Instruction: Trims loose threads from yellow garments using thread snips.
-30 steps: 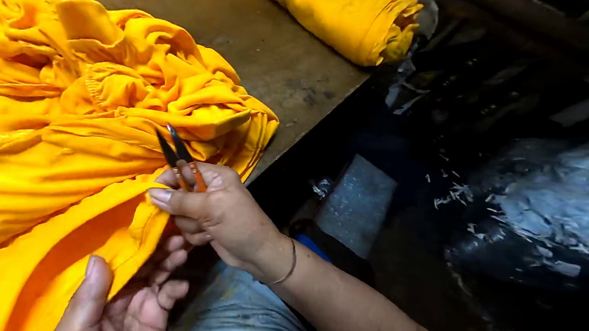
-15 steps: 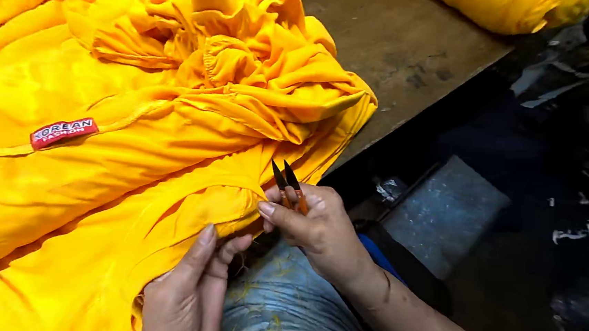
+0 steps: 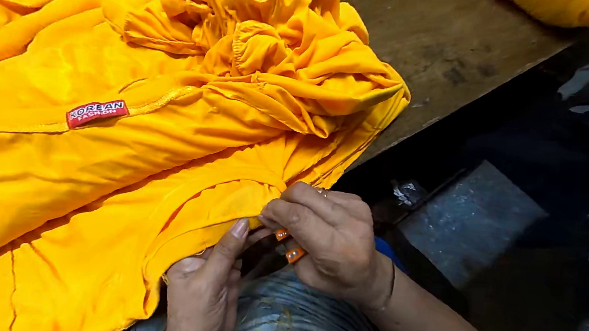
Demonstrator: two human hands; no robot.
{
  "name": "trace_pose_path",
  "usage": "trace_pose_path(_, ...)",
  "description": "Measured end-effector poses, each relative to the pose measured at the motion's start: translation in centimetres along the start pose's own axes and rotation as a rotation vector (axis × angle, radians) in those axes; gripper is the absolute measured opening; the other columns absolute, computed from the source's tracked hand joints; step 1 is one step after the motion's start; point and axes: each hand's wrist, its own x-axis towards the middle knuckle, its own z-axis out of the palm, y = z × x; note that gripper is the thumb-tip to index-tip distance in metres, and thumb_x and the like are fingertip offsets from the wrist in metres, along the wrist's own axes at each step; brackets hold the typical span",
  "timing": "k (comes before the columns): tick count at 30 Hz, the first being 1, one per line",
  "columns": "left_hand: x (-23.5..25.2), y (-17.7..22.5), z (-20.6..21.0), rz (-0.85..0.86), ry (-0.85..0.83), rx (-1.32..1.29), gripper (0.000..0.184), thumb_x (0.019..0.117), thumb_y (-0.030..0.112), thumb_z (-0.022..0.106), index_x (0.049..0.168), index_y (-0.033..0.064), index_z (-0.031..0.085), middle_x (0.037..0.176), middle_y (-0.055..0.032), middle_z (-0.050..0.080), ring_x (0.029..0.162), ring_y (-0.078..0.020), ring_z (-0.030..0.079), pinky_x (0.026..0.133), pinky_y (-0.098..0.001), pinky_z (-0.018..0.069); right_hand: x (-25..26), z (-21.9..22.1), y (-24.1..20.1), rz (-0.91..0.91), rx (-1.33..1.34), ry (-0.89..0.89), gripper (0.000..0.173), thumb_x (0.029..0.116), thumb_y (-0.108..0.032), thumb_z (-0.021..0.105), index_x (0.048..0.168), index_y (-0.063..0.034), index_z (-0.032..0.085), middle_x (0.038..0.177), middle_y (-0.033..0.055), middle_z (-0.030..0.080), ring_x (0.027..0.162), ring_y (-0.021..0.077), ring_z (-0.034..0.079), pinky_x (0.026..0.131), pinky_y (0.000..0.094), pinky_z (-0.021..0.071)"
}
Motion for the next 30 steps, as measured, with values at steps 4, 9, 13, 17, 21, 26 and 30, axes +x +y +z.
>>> trace_pose_path(4,0.3,0.3,0.1,-0.124,-0.020,-0.077,0.018,0.0924,0.013,0.074,0.103,-0.0015,0.075,0.098,-0.0202,0.075,0.088,-0.0250,0.076,0.084,-0.0393,0.0632,-0.6,-0.1,0.2,-0.018,-0.014,-0.063,0.013,0.0914,-0.003,0.054,0.093,-0.0028,0.067,0.082,0.0066,0.060,0.064,0.0124,0.056,0.050,0.0240,0.0414)
trace_pose_path(9,0.4,0.5,0.9,-0.200,-0.008,-0.012,0.021,0.0814,0.007,0.083,0.100,-0.0003,0.077,0.095,-0.0196,0.075,0.086,-0.0215,0.074,0.082,-0.0363,0.0622,-1.9,-0.6,-0.4,-0.014,-0.009,-0.096,0.013,0.0968,-0.008,0.053,0.095,-0.0041,0.065,0.081,0.0057,0.059,0.063,0.0109,0.054,0.050,0.0231,0.0410)
trace_pose_path(13,0.7,0.4,1.1,-0.259,-0.014,-0.005,0.016,0.0788,0.005,0.084,0.092,-0.0007,0.077,0.088,-0.0187,0.074,0.079,-0.0202,0.073,0.077,-0.0349,0.0618,-2.6,-0.4,-1.0,-0.007,-0.026,-0.086,0.012,0.0977,-0.009,0.052,0.098,-0.0059,0.063,0.081,0.0046,0.058,0.061,0.0102,0.053,0.049,0.0229,0.0398)
trace_pose_path(17,0.8,0.5,1.1,-0.272,-0.050,-0.025,0.018,0.0772,0.002,0.083,0.093,0.0004,0.076,0.086,-0.0170,0.073,0.077,-0.0187,0.072,0.075,-0.0345,0.0615,-3.0,-1.3,-1.1,0.109,0.060,-0.083,0.018,0.1012,-0.020,0.052,0.106,-0.0064,0.063,0.088,0.0025,0.061,0.074,0.0070,0.059,0.060,0.0192,0.0488)
trace_pose_path(21,1.0,0.5,1.1,-0.223,-0.058,-0.064,0.020,0.0746,-0.003,0.083,0.092,0.0013,0.075,0.089,-0.0153,0.072,0.081,-0.0179,0.071,0.079,-0.0355,0.0611,-4.2,-2.6,0.1,0.213,-0.100,-0.086,0.048,0.1097,-0.038,0.038,0.125,-0.0011,0.065,0.097,0.0060,0.064,0.087,0.0115,0.061,0.069,0.0248,0.0511)
trace_pose_path(26,0.9,0.5,1.3,-0.215,-0.038,-0.059,0.025,0.0729,-0.004,0.084,0.096,0.0010,0.076,0.090,-0.0164,0.073,0.083,-0.0184,0.072,0.080,-0.0354,0.0615,-5.0,-2.6,0.6,0.175,-0.277,-0.036,0.038,0.1079,-0.025,0.047,0.120,0.0013,0.071,0.085,0.0079,0.062,0.079,0.0186,0.058,0.066,0.0302,0.0474)
trace_pose_path(30,0.9,0.5,1.4,-0.228,-0.012,-0.039,0.025,0.0725,-0.005,0.082,0.096,-0.0003,0.075,0.091,-0.0179,0.074,0.084,-0.0198,0.073,0.082,-0.0368,0.0611,-4.7,-1.7,0.4,0.152,-0.261,0.000,0.036,0.1069,-0.025,0.049,0.118,0.0012,0.072,0.082,0.0064,0.061,0.075,0.0169,0.058,0.062,0.0287,0.0460)
